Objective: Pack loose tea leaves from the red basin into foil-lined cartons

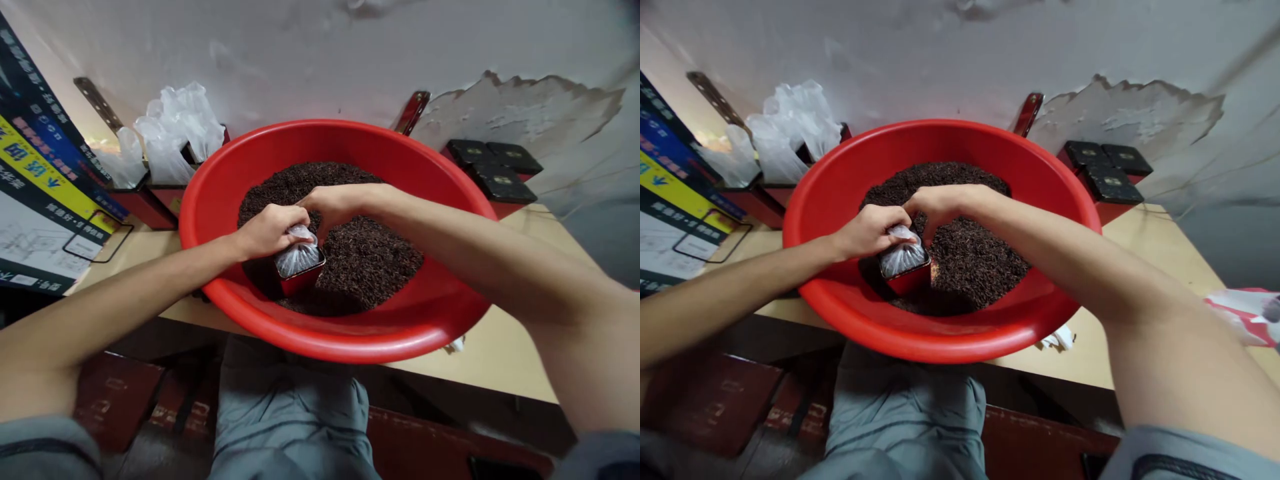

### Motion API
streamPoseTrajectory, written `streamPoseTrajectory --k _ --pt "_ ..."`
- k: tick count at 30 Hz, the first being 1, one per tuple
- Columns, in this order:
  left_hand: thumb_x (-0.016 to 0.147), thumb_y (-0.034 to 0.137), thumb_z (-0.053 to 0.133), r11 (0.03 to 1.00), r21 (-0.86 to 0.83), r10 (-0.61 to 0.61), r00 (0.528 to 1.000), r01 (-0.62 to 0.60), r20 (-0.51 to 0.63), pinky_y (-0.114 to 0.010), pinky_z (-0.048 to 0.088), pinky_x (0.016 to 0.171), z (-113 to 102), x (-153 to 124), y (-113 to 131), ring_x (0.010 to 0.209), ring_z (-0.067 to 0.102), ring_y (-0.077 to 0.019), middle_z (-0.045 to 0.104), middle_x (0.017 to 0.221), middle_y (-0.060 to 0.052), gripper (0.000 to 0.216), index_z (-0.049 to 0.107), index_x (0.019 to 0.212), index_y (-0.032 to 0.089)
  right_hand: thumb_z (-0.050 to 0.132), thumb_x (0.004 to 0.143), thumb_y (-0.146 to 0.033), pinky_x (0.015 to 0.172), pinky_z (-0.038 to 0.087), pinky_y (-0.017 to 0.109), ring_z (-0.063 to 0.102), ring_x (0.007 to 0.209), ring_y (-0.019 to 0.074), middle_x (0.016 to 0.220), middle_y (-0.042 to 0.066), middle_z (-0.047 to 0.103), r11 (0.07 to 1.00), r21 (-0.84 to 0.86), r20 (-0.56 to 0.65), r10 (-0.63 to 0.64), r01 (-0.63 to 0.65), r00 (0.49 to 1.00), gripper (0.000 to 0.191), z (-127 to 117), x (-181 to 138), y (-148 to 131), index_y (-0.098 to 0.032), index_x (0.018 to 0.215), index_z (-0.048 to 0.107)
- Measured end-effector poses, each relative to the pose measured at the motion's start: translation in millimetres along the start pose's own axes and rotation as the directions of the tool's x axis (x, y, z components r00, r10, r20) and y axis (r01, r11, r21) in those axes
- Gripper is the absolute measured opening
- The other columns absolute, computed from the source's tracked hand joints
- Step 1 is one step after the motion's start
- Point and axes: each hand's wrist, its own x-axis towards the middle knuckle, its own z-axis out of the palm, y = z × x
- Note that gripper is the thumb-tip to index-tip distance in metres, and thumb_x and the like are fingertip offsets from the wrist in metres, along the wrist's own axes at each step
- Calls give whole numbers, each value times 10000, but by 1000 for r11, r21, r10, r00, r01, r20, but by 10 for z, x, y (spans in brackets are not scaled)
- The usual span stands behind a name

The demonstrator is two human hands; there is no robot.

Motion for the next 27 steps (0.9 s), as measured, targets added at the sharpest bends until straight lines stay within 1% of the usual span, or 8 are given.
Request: streamPoseTrajectory --k 3,6,8,11,15,19,24,27 --pt "910 311 699 1000 3 8 1000 -8 1 -277 504 766 5 10 -8 803 684 -175 747 876 -51 145 654 892 175 675 915 -157 981 487 317 697 1124 191 1238 66 774 995 -94 -59 -50 44 997 363 46 -98 29 -202 1268 748" --pt "920 327 693 999 36 -15 1000 15 1 -273 485 743 -1 17 3 778 668 -169 734 857 -42 162 646 879 177 600 988 -189 973 475 349 673 1118 211 1201 99 762 967 -254 -112 -7 -22 994 273 95 -140 24 -172 1209 761" --pt "931 333 675 996 76 -53 999 54 -10 -270 460 708 -16 19 31 739 644 -161 718 823 -33 176 640 856 177 583 1011 -224 954 470 362 659 1079 218 1170 109 749 934 -353 -116 18 -58 993 246 121 -161 11 -157 1165 762" --pt "922 314 666 974 143 -165 984 173 -72 -268 412 657 -42 28 89 676 598 -150 689 762 -19 168 640 836 172 599 1022 -304 907 463 360 641 1029 224 1125 119 730 894 -442 -108 29 -74 994 236 172 -252 -49 -144 1066 767" --pt "852 261 694 921 158 -337 932 356 -134 -272 380 624 -45 63 131 627 557 -145 671 707 -6 119 646 794 169 608 1022 -489 771 434 336 648 940 238 1052 152 728 854 -468 -169 168 -229 971 409 317 -440 -270 -111 1005 765" --pt "834 277 692 876 160 -439 890 455 -126 -285 360 602 -22 88 97 610 529 -154 646 641 -10 174 637 700 181 561 1027 -566 662 370 329 664 817 229 967 148 749 812 -460 -191 304 -359 933 491 477 -519 -537 -124 1020 775" --pt "861 286 664 851 243 -461 884 466 -79 -307 378 604 -37 54 89 612 532 -185 579 575 -23 231 648 646 202 488 1039 -614 613 338 326 692 772 224 930 135 782 799 -424 -171 390 -425 905 542 556 -496 -691 -169 963 788" --pt "898 285 645 818 384 -447 894 428 -45 -309 423 624 -67 15 160 684 586 -193 648 756 -63 267 658 651 186 486 1037 -620 597 331 333 702 765 232 923 134 787 796 -416 -191 397 -440 898 553 561 -498 -697 -164 966 791"
